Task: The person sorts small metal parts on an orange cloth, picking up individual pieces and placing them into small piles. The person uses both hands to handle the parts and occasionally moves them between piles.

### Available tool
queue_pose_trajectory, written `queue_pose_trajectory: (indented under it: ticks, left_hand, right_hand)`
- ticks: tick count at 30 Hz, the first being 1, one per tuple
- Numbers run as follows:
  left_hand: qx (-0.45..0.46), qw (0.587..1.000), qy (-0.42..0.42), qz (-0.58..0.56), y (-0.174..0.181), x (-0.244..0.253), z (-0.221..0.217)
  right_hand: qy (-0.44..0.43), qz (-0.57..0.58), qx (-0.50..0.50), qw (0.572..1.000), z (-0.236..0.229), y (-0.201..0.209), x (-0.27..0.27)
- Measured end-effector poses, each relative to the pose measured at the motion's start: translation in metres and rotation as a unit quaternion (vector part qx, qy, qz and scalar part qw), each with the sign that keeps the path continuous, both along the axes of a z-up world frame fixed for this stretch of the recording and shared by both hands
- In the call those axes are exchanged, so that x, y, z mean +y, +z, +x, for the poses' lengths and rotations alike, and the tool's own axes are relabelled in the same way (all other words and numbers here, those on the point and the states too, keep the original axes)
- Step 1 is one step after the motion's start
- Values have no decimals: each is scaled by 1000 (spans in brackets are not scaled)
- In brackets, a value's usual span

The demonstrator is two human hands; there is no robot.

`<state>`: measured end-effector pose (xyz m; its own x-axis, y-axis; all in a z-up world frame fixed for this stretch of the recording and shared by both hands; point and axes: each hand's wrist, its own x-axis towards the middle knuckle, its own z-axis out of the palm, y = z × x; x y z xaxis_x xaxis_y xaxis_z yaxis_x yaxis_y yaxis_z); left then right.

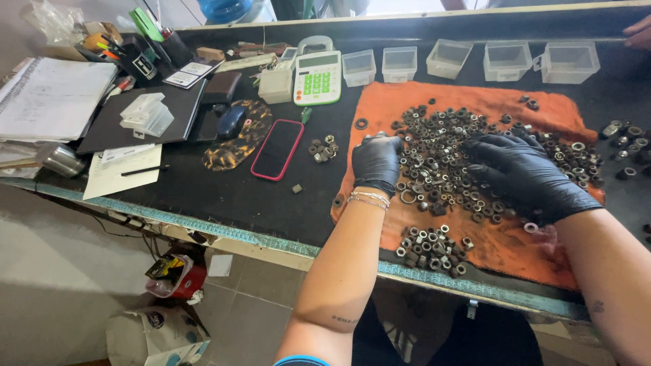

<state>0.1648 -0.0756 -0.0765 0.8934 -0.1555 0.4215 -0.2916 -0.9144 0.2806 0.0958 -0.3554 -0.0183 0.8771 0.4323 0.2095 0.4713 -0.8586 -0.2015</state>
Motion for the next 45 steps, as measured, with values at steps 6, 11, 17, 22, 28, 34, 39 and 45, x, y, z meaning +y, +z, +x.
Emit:
queue_pose_trajectory:
  ticks: [6,11,17,22,28,34,39,45]
  left_hand:
    - [9,1000,-23,3,0,-3,3]
    - [35,999,-25,15,6,-3,0]
    - [6,996,16,88,-3,-9,8]
    - [80,922,-123,-359,24,-10,-3]
    - [105,952,-89,-273,49,-3,-19]
    - [142,975,-144,-91,37,-16,-25]
    - [69,982,-146,-95,20,-17,-17]
    - [59,980,-159,-101,40,-15,-23]
  right_hand:
    - [2,-3,13,1000,12,-14,-10]
    - [15,-14,2,1000,2,1,-1]
    - [0,14,12,1000,9,-11,-8]
    - [-9,24,38,999,-6,10,2]
    - [-13,45,-79,996,16,-20,-13]
    - [17,-4,126,992,-14,28,17]
    - [-58,-34,124,990,-5,22,8]
    - [13,6,-67,998,5,5,-6]
